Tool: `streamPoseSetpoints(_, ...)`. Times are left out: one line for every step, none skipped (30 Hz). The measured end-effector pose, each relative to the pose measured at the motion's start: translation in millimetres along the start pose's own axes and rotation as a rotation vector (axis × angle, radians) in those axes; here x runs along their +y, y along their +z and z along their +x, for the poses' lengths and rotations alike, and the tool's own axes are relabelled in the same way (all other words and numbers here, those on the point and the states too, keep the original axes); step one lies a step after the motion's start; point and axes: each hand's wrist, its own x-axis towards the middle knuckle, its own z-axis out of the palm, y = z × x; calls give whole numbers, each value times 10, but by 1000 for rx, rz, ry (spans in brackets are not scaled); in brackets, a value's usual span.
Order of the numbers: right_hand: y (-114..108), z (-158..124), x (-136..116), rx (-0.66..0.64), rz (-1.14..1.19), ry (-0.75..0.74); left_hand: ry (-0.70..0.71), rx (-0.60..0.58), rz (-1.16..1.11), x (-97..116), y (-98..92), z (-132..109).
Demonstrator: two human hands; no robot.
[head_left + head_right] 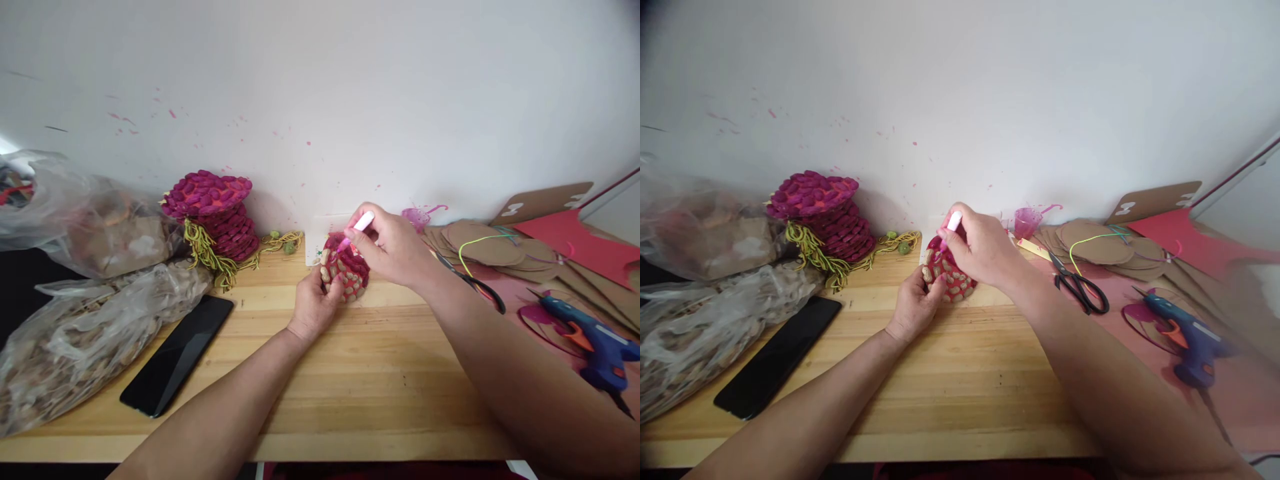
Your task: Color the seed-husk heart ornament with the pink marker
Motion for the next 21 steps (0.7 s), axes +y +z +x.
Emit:
streamPoseSetpoints(-17, 4, 10, 26, -6, 0, -7, -2, 1, 7, -1, -1)
streamPoseSetpoints(-32, 6, 18, 46, -3, 4, -10, -4, 4, 12, -2, -1)
streamPoseSetpoints(-41, 5, 21, 51, 10, 11, -11, -4, 6, 15, -3, -1)
streamPoseSetpoints(-43, 3, 21, 42, 30, 16, -9, -4, 7, 16, -4, -1)
streamPoseSetpoints(-37, -2, 18, 21, 48, 16, -4, -3, 7, 15, -4, 0)
streamPoseSetpoints(-26, -6, 15, -2, 59, 9, 1, -2, 7, 12, -4, 1)
streamPoseSetpoints(-10, -10, 14, -27, 62, -1, 4, -2, 8, 7, -5, 3)
streamPoseSetpoints(5, -13, 15, -44, 55, -13, 6, -4, 8, 2, -5, 4)
streamPoseSetpoints(17, -13, 20, -50, 39, -24, 5, -6, 7, -2, -5, 5)
streamPoseSetpoints(24, -11, 28, -41, 18, -33, 3, -7, 6, -5, -5, 5)
streamPoseSetpoints(24, -8, 38, -28, 1, -36, 0, -7, 5, -6, -5, 4)
streamPoseSetpoints(20, -5, 48, -12, -7, -35, -1, -7, 3, -5, -4, 3)
streamPoseSetpoints(12, -2, 57, 3, -5, -29, 0, -7, 1, -2, -3, 1)
streamPoseSetpoints(4, 0, 63, 14, 9, -21, 3, -7, 0, 1, -2, 0)
streamPoseSetpoints(-1, 0, 67, 16, 33, -13, 7, -8, 0, 4, -1, -1)
streamPoseSetpoints(-3, 0, 69, 8, 61, -7, 10, -7, 0, 7, -1, -1)
streamPoseSetpoints(0, -1, 71, -5, 85, -3, 12, -8, 2, 9, -1, -1)
streamPoseSetpoints(5, -2, 73, -16, 100, -1, 12, -8, 6, 10, -2, 1)
streamPoseSetpoints(12, -2, 77, -23, 105, 1, 10, -8, 11, 11, -4, 3)
streamPoseSetpoints(18, -1, 83, -20, 99, 4, 8, -7, 16, 12, -6, 4)
streamPoseSetpoints(21, 0, 91, -8, 86, 9, 6, -9, 19, 13, -7, 6)
